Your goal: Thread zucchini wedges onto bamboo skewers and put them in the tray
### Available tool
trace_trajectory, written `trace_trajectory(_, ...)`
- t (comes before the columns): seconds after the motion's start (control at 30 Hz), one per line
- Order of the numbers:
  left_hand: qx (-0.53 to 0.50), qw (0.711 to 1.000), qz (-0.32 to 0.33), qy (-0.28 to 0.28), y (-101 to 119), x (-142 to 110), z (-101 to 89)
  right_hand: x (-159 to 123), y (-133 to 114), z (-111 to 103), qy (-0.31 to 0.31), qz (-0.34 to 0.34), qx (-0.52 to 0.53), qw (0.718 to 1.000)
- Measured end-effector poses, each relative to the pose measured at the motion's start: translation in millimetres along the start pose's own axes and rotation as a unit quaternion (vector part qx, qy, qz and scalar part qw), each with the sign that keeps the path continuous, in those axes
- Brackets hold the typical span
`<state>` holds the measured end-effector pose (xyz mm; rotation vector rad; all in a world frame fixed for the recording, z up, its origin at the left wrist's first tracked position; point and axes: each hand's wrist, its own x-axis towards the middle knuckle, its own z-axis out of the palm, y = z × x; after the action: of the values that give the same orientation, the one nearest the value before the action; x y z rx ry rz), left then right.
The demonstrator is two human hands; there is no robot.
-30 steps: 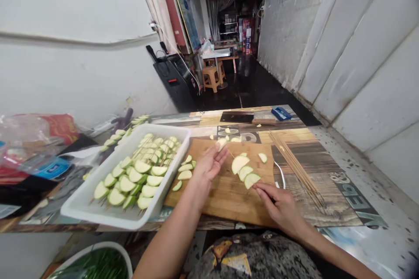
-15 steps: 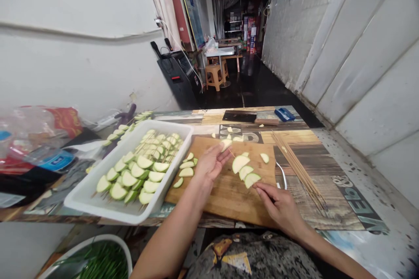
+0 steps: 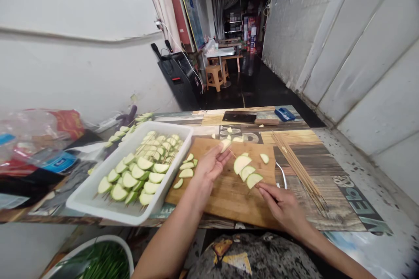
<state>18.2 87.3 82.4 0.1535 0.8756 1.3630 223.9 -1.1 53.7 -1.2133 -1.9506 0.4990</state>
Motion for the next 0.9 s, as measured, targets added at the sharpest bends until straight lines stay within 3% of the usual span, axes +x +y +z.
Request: trace_trajectory(0.9, 0.046, 0.997, 0.045, -0.046, -8.7, -8.8, 4.6, 0.7, -3.6, 0.8, -0.014, 0.019, 0.004, 1.000)
